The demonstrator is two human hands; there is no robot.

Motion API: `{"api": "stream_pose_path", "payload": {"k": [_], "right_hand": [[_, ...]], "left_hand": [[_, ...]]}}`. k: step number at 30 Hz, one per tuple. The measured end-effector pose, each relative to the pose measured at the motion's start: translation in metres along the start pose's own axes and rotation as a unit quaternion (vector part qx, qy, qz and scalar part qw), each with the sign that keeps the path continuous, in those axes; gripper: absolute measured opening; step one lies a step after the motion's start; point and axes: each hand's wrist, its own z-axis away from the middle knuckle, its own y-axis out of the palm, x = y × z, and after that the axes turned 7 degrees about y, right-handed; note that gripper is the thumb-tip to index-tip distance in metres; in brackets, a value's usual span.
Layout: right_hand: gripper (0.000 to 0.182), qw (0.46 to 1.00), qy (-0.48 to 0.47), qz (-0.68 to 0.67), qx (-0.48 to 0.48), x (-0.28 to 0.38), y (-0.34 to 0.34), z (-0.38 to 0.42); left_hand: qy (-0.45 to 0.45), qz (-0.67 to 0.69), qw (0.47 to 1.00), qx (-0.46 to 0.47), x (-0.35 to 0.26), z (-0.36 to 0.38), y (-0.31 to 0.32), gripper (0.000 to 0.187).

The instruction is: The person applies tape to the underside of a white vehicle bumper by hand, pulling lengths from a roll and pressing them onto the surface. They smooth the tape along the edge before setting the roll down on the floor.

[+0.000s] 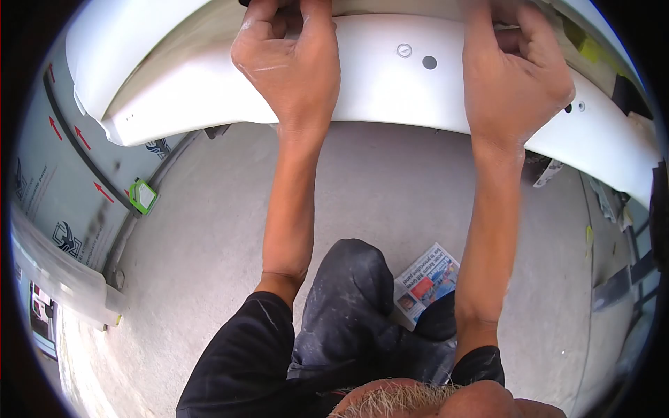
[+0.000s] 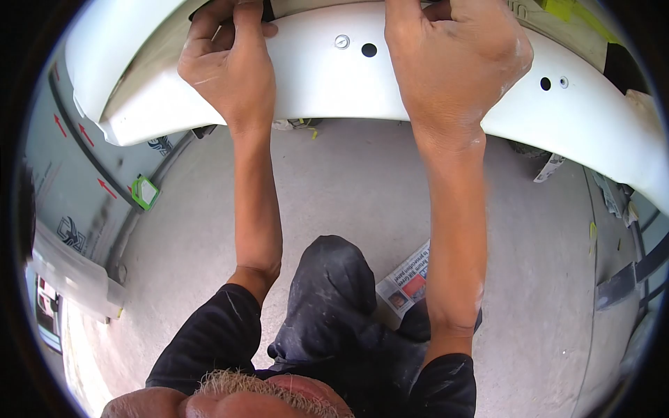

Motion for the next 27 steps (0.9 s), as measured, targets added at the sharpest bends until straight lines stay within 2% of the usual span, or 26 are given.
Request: {"api": "stream_pose_path", "payload": {"k": [3,7,8,11,14,17,21,24,27], "right_hand": [[0.009,0.997,0.05,-0.06,0.001,-0.005,0.007,0.009],[0.019,0.999,-0.031,0.01,0.019,-0.006,0.009,0.013],[0.02,0.996,-0.081,0.031,0.009,-0.011,0.013,0.012],[0.022,0.99,-0.105,0.089,-0.002,-0.013,0.022,0.015],[0.022,0.994,-0.098,0.039,-0.031,-0.007,0.03,0.019],[0.021,0.996,-0.086,0.018,-0.021,-0.009,0.029,0.017],[0.02,0.997,-0.079,-0.007,-0.018,-0.015,0.029,0.011],[0.02,0.996,-0.09,-0.013,-0.012,-0.021,0.034,0.01],[0.021,0.989,-0.148,0.002,-0.013,-0.028,0.029,0.011]], "left_hand": [[0.002,0.026,1.0,0.015,-0.015,0.012,0.004,0.03],[0.028,0.051,0.994,0.088,-0.007,0.026,0.008,0.05],[0.033,0.05,0.994,0.091,-0.01,0.029,0.013,0.052],[0.063,0.064,0.994,0.07,-0.013,0.038,0.024,0.058],[0.081,0.074,0.992,0.061,-0.02,0.036,0.029,0.059],[0.032,0.115,0.988,0.097,-0.057,0.035,0.024,0.059],[-0.005,0.179,0.981,0.07,-0.058,0.034,0.027,0.058],[0.038,0.116,0.991,0.062,-0.049,0.037,0.035,0.057],[0.073,0.063,0.994,0.05,-0.028,0.045,0.04,0.054]]}}
